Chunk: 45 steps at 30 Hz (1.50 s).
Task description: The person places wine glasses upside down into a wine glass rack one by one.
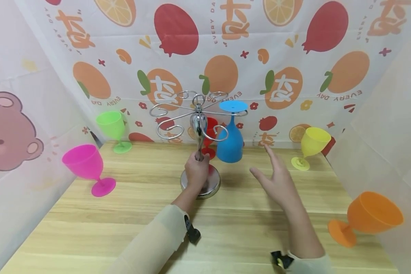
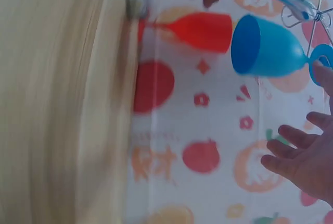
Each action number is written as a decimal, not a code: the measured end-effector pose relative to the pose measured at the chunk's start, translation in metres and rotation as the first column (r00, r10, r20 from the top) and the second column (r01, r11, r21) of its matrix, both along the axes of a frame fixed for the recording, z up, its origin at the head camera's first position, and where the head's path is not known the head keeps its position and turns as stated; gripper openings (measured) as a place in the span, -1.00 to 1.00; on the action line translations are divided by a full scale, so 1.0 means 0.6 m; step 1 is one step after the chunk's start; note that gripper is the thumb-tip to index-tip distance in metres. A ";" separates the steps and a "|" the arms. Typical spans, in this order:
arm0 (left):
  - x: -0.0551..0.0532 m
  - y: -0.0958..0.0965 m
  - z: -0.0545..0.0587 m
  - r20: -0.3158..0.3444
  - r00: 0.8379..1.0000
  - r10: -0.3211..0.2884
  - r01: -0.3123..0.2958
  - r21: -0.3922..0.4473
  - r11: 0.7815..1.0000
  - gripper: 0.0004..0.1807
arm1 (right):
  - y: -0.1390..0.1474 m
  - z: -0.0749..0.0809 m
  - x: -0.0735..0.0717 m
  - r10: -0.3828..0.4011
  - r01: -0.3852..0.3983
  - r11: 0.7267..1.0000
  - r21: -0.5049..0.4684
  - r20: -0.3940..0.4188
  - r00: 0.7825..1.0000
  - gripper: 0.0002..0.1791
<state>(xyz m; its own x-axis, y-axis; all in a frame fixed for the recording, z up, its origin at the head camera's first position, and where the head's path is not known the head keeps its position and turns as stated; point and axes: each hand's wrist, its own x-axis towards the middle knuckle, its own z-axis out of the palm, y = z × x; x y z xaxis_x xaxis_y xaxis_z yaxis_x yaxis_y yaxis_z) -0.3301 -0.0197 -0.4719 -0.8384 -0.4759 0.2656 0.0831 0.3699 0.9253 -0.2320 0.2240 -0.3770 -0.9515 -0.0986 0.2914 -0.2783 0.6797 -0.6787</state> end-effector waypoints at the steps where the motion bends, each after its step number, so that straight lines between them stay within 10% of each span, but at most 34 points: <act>1: 0.000 0.000 0.000 0.004 1.000 -0.009 0.009 0.000 1.000 -0.76 | 0.012 0.005 0.007 0.006 -0.006 0.999 0.041 -0.004 1.000 -0.09; 10: 0.004 -0.002 0.002 0.029 0.997 -0.067 0.067 0.019 0.998 -0.76 | 0.149 0.035 0.045 0.065 0.012 0.909 0.417 -0.171 0.983 -0.12; 20: 0.007 -0.003 0.000 0.015 0.997 -0.082 0.082 0.001 0.997 -0.76 | 0.311 0.023 0.070 -0.186 0.238 0.731 0.640 -0.150 0.971 -0.08; 28: 0.010 -0.022 0.004 0.044 0.980 -0.194 0.195 -0.026 0.980 -0.57 | 0.351 -0.001 0.072 -0.218 0.146 0.751 0.643 0.033 0.975 -0.09; 34: 0.015 -0.049 0.007 0.061 0.926 -0.373 0.374 -0.018 0.927 -0.34 | 0.355 -0.004 0.073 -0.197 0.077 0.789 0.609 0.131 0.972 -0.16; 40: 0.021 -0.080 0.018 0.068 0.845 -0.531 0.532 0.008 0.847 -0.46 | 0.360 -0.011 0.078 -0.153 0.087 0.803 0.589 0.064 0.986 -0.52; 45: 0.032 -0.097 0.034 0.034 0.845 -0.534 0.532 0.059 0.845 -0.45 | 0.347 -0.011 0.078 -0.067 0.083 0.812 0.578 -0.048 0.997 -0.91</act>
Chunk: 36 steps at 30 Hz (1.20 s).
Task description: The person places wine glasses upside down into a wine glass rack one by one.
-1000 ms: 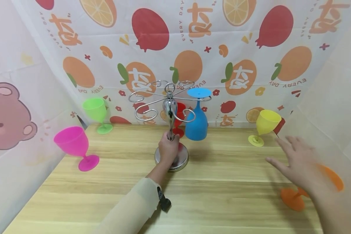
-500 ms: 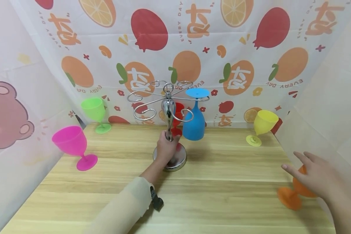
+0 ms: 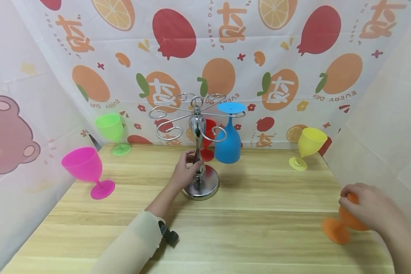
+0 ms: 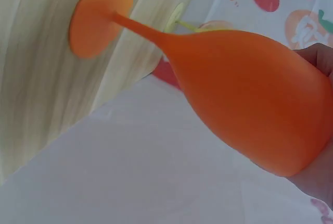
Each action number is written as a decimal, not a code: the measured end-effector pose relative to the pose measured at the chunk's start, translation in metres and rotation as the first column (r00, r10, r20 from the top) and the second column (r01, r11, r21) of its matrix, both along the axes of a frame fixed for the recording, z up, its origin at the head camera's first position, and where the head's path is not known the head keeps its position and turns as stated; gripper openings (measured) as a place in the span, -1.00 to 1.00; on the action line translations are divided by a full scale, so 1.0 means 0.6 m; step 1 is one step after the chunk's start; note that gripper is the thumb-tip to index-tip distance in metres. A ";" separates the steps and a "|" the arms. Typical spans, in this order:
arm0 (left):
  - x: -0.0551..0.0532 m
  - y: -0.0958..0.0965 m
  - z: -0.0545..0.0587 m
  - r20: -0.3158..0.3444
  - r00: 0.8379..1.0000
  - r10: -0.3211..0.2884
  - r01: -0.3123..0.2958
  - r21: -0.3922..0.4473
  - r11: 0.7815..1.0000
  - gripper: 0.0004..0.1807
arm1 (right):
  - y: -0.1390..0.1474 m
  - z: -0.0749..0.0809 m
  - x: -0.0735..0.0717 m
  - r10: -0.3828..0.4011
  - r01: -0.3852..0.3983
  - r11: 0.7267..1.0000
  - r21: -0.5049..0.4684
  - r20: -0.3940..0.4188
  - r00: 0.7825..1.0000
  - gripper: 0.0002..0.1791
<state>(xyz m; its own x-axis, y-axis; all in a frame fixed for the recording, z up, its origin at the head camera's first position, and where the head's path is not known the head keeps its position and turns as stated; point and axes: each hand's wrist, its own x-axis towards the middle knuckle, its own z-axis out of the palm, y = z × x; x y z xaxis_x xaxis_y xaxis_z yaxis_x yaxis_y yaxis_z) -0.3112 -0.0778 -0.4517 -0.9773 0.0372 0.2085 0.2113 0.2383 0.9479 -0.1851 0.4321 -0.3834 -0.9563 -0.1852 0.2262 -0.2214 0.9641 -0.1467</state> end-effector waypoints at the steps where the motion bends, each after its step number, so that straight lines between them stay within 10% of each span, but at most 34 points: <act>1: 0.002 -0.002 0.003 -0.009 1.000 0.012 -0.012 0.010 1.000 -0.44 | -0.007 0.002 0.000 0.020 -0.020 1.000 -0.008 -0.016 1.000 -0.95; 11: 0.065 -0.004 0.045 -0.163 0.972 0.171 -0.155 0.111 0.982 -0.58 | -0.137 0.030 -0.003 0.224 -0.243 0.946 -0.213 -0.109 0.968 -0.81; 17: 0.090 -0.004 0.056 -0.282 0.915 0.289 -0.244 0.184 0.952 -0.87 | -0.214 0.038 -0.003 0.298 -0.355 0.844 -0.403 -0.198 0.934 -0.65; 22: 0.079 -0.014 0.045 -0.303 0.928 0.215 -0.149 0.226 0.963 -0.91 | -0.255 0.048 -0.007 0.363 -0.465 0.745 -0.479 -0.293 0.884 -0.62; 25: 0.068 -0.018 0.036 -0.259 0.959 0.118 -0.049 0.260 0.964 -0.91 | -0.273 0.055 -0.010 0.396 -0.523 0.640 -0.563 -0.342 0.852 -0.62; 32: 0.068 -0.015 0.037 -0.119 0.989 -0.089 0.116 0.246 0.962 -0.84 | -0.315 0.063 -0.018 0.471 -0.654 0.184 -0.733 -0.519 0.714 -0.67; 36: 0.069 -0.009 0.035 -0.059 0.985 -0.161 0.170 0.209 0.963 -0.72 | -0.335 0.067 -0.020 0.450 -0.664 0.059 -0.746 -0.574 0.684 -0.67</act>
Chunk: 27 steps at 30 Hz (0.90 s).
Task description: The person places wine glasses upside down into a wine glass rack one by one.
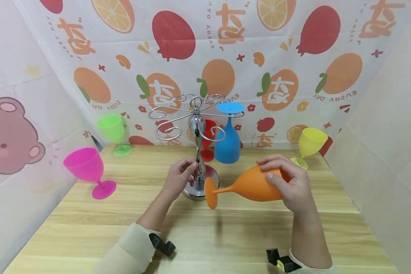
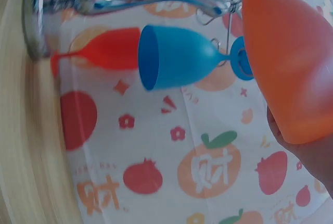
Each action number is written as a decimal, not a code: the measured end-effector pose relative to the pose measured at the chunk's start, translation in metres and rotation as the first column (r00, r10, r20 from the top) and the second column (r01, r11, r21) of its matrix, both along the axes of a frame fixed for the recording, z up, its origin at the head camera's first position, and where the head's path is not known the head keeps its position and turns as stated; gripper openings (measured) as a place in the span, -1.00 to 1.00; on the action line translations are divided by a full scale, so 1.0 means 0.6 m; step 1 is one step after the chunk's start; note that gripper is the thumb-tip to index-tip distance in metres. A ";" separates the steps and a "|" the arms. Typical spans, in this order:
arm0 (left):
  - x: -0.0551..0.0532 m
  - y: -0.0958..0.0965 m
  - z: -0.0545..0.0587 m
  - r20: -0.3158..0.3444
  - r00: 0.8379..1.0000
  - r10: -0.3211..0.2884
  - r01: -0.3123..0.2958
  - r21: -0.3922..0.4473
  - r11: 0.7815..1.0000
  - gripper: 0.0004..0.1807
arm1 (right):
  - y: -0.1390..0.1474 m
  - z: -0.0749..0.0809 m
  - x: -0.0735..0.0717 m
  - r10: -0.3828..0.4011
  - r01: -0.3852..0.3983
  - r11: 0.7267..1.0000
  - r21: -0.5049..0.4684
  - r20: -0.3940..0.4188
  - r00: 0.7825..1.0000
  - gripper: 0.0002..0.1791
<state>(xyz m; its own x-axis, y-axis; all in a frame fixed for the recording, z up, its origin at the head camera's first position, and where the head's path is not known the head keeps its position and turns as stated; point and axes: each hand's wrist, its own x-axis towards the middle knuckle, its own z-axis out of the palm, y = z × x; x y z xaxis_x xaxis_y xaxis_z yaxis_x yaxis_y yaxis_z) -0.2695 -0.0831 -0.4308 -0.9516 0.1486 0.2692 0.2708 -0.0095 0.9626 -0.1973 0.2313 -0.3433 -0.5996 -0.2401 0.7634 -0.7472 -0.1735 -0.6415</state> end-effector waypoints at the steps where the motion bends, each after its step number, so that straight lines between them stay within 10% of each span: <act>1: 0.000 0.002 -0.002 0.010 1.000 -0.017 0.017 -0.010 1.000 -0.70 | -0.005 0.000 -0.001 0.006 -0.006 1.000 -0.026 -0.002 1.000 -0.68; 9: 0.004 0.024 -0.014 -0.001 0.990 -0.138 0.137 -0.122 0.983 -0.74 | -0.053 -0.003 -0.006 -0.011 0.019 0.986 -0.166 0.052 0.999 -0.69; 16: 0.025 0.051 -0.010 -0.016 0.945 -0.326 0.311 -0.259 0.914 -0.53 | -0.097 -0.002 -0.008 -0.025 0.058 0.972 -0.228 0.145 0.989 -0.71; 27: 0.076 0.072 0.041 -0.130 0.877 -0.463 0.478 0.119 0.870 -0.02 | -0.146 -0.020 -0.015 -0.048 0.101 0.960 -0.262 0.202 0.978 -0.77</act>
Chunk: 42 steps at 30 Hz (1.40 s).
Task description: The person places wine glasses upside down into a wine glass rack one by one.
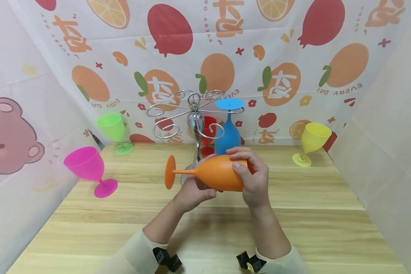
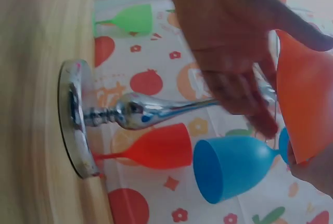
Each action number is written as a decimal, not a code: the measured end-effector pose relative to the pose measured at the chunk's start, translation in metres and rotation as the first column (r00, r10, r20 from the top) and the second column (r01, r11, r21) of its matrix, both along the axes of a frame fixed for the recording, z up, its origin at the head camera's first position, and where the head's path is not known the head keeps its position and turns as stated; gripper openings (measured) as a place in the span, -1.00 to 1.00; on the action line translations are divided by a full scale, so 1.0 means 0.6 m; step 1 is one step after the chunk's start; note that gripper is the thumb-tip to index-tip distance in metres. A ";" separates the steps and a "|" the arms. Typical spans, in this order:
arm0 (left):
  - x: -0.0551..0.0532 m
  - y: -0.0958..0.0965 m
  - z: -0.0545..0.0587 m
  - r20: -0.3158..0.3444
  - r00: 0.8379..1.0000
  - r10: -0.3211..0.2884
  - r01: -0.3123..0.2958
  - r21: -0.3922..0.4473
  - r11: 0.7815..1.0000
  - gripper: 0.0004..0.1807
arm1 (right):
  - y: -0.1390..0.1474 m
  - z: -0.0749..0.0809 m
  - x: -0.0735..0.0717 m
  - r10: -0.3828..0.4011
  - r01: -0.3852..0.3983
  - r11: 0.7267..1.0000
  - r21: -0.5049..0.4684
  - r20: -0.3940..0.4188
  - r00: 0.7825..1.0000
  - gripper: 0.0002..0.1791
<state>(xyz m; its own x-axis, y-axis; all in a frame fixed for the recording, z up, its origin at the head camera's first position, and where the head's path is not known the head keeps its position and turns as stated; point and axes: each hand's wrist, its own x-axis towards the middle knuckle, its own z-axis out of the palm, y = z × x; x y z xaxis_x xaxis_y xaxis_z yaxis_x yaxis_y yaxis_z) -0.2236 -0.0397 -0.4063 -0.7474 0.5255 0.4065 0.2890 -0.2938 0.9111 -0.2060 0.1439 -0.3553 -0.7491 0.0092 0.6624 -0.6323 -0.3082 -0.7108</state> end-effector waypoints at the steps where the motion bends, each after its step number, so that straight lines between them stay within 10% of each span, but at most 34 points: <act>1: 0.002 0.000 0.005 0.007 1.000 0.004 -0.004 0.019 1.000 0.01 | -0.003 -0.002 0.000 -0.002 0.002 1.000 0.010 0.001 1.000 -0.78; 27: 0.015 -0.020 0.029 -0.054 0.996 0.074 -0.070 0.069 0.995 -0.10 | -0.002 -0.020 -0.002 0.000 0.003 0.982 0.189 -0.016 1.000 -0.72; 42: 0.008 -0.023 0.036 -0.193 0.960 0.205 -0.177 0.153 0.972 -0.04 | 0.005 -0.012 -0.004 0.149 -0.160 0.950 0.270 0.060 0.987 -0.51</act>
<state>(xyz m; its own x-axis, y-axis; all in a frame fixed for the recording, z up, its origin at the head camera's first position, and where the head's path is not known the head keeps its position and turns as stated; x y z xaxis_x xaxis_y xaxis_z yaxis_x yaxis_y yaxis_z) -0.2190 -0.0537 -0.3846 -0.7214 0.3119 0.6183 0.5286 -0.3289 0.7826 -0.2082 0.1468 -0.3622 -0.7519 -0.2855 0.5942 -0.5631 -0.1906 -0.8041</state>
